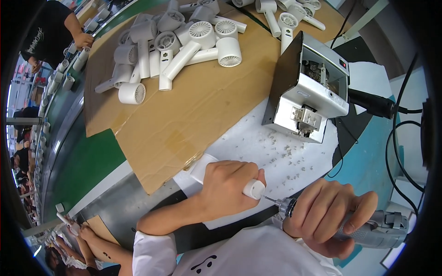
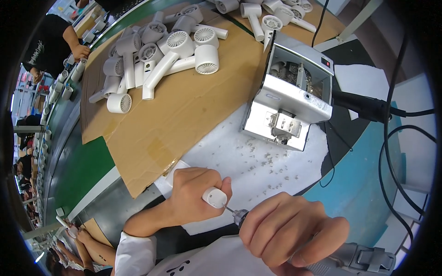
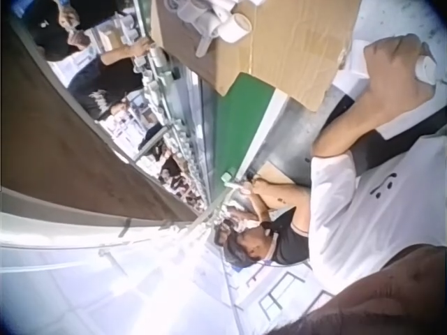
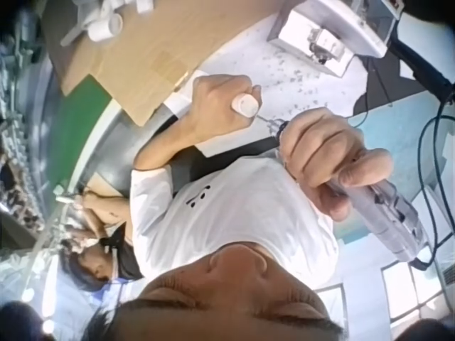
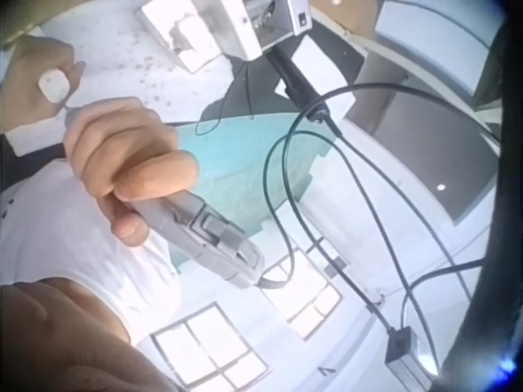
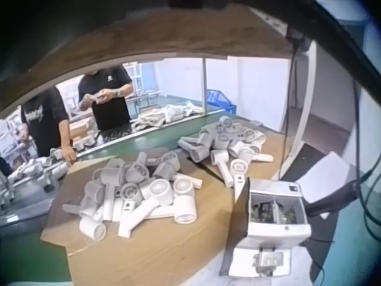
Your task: The person assembles handheld fans by fastening screws with an electric screwdriver.
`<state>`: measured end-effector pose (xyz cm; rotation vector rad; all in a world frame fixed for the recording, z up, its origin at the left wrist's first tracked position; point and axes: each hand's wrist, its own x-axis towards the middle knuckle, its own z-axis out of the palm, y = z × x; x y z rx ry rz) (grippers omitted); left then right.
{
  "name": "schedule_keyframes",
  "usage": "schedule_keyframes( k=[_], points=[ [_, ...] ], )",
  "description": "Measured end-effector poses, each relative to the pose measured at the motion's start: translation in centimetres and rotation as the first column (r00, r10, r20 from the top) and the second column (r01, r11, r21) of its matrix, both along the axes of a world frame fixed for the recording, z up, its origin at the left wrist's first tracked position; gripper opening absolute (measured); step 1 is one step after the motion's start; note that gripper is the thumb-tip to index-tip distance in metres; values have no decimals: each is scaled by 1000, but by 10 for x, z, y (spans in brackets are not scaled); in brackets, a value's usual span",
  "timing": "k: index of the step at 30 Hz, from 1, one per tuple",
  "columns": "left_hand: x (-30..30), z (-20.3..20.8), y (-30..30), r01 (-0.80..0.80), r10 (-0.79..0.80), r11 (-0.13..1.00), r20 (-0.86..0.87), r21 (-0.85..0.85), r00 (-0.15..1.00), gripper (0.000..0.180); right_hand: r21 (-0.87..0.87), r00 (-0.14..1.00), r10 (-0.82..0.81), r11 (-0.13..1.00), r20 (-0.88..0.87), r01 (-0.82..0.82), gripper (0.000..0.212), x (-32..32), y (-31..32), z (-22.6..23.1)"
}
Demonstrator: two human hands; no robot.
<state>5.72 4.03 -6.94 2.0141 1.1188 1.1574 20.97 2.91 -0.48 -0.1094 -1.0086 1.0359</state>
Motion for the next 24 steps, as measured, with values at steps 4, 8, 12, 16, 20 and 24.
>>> schedule_keyframes(
  k=[4,8,12,16,20,24],
  points=[
    [2,-2,-1,-3,3,1000,14,7,1000,30,-94,999,-21,995,35,24,31,-4,-3,-4],
    [1,-1,-2,14,-13,1000,18,-7,1000,29,-61,1000,30,998,-10,-30,30,-5,-1,-13],
    [4,1,1,30,-30,999,-2,-21,1000,28,-15,996,71,997,-52,-72,30,0,3,-18],
    [2,4,5,24,-26,997,-36,-70,999,27,32,994,112,993,3,-112,28,1,12,-16],
    [-40,39,2,-18,6,990,-90,-142,996,23,-33,992,-40,999,-118,36,28,26,14,-11],
    [-151,13,57,-660,572,750,-550,50,608,16,-98,990,-139,985,0,139,27,78,8,-25]
  ],
)
